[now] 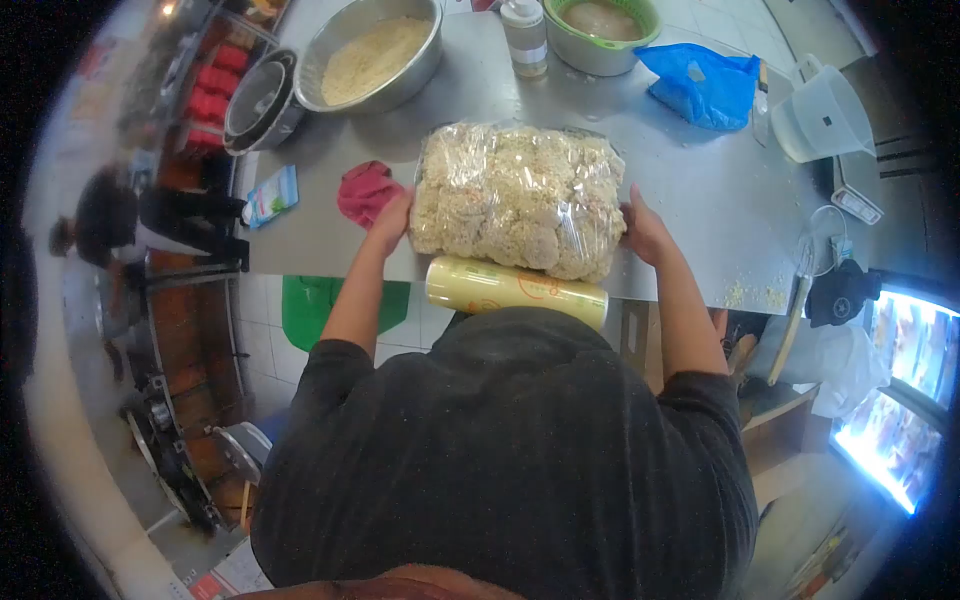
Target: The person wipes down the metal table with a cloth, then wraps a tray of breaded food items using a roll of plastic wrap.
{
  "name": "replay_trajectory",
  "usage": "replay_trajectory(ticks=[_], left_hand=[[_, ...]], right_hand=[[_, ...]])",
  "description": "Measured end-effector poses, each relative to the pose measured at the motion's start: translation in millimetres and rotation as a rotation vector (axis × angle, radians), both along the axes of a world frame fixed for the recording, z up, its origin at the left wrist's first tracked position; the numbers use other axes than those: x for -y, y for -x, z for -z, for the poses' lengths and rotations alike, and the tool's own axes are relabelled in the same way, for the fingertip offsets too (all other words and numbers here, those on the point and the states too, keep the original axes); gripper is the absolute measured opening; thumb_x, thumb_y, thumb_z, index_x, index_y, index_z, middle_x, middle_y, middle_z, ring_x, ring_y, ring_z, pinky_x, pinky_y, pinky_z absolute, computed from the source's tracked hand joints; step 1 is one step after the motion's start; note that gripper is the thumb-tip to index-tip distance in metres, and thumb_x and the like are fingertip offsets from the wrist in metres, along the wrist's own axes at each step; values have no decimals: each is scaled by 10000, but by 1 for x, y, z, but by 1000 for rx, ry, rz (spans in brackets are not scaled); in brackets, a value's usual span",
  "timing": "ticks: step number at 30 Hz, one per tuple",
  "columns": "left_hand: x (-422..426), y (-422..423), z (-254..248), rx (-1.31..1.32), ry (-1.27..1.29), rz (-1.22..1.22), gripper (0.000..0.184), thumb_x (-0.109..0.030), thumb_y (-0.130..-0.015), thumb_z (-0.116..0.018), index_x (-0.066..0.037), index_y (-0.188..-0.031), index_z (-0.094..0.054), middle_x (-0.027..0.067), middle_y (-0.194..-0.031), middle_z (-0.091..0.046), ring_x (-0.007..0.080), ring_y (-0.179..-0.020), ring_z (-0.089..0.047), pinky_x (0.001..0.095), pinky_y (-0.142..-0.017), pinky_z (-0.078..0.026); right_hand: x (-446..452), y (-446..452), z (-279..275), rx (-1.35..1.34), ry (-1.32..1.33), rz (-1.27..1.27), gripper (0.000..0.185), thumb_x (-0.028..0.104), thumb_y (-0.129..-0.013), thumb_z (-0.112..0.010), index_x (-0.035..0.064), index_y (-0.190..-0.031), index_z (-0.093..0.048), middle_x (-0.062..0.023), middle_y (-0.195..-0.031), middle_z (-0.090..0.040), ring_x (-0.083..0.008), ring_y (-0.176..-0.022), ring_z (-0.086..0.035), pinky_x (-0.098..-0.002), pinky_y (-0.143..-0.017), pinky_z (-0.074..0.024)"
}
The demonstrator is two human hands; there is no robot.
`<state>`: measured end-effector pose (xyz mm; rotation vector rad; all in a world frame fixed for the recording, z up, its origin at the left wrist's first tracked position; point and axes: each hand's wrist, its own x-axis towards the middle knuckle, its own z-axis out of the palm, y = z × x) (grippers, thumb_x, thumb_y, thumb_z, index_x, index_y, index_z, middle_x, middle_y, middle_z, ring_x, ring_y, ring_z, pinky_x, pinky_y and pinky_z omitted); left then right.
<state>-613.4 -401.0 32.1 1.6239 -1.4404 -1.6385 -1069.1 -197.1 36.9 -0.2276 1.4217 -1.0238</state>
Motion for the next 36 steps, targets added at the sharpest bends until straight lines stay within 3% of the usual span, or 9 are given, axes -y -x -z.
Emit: replay_trajectory(ticks=[5,11,17,20,26,31,33,34,36], left_hand=[[34,18,-11,-22,-250,117,633,-520,-1084,-451,45,-1256,-679,138,-1193,-724,227,-1072,-675,350,-942,-497],[23,19,12,156,-78,118,601,-481,-1099,-434,45,-1242,-685,143,-1192,-729,216,-1067,-688,350,-948,-520],[55,23,14,-176,-166,-22,459,-342,-1081,-494,58,-1227,-664,162,-1124,-727,235,-997,-700,388,-867,-549],[97,37,-65,-217,-50,-58,398,-293,-1054,-538,42,-1229,-660,159,-1115,-723,230,-960,-706,395,-822,-566],[145,45,-276,-157,203,6,393,-262,-1024,-570,29,-1278,-640,144,-1124,-729,224,-942,-721,392,-821,-585],[162,1,-343,-288,108,95,398,-271,-1029,-587,10,-1306,-637,139,-1150,-730,259,-945,-749,401,-805,-621],[140,-11,-347,-171,140,88,432,-278,-1017,-621,17,-1331,-630,151,-1181,-727,254,-1002,-740,387,-844,-604],[123,-18,-340,-141,138,92,432,-279,-1016,-622,18,-1330,-632,152,-1184,-727,252,-1007,-738,386,-846,-602],[87,-29,-313,-92,100,97,434,-280,-1015,-623,19,-1329,-635,154,-1190,-726,249,-1016,-735,384,-851,-598]], right_hand=[[30,-9,-3,298,-43,17,768,630,-1070,-379,7,-1509,-470,-166,-1472,-577,-269,-1342,-569,-426,-1142,-445],[37,-10,-7,130,11,-11,670,531,-1099,-394,-3,-1493,-485,-159,-1445,-595,-259,-1307,-599,-425,-1111,-483],[68,-22,-94,-44,-27,140,535,412,-1104,-430,-7,-1410,-559,-130,-1322,-670,-217,-1150,-664,-374,-983,-531],[91,-12,-150,-377,87,-66,422,329,-1071,-475,-4,-1266,-645,-113,-1195,-718,-195,-1050,-698,-356,-946,-540],[142,-9,-261,-231,433,155,403,294,-1074,-522,-33,-1280,-638,-156,-1184,-720,-211,-1053,-728,-363,-935,-586],[149,27,-297,-1027,776,-366,411,167,-1007,-629,-2,-1381,-611,-117,-1251,-699,-188,-1140,-664,-344,-982,-542],[139,25,-287,-750,718,-282,432,120,-961,-690,-15,-1365,-615,-110,-1248,-705,-192,-1105,-682,-351,-972,-555],[125,15,-283,-345,692,-309,443,129,-960,-697,-16,-1369,-610,-113,-1253,-705,-192,-1100,-686,-352,-969,-561],[92,-15,-268,15,552,-256,441,207,-1017,-625,-25,-1391,-582,-142,-1263,-701,-206,-1099,-705,-377,-966,-579]])
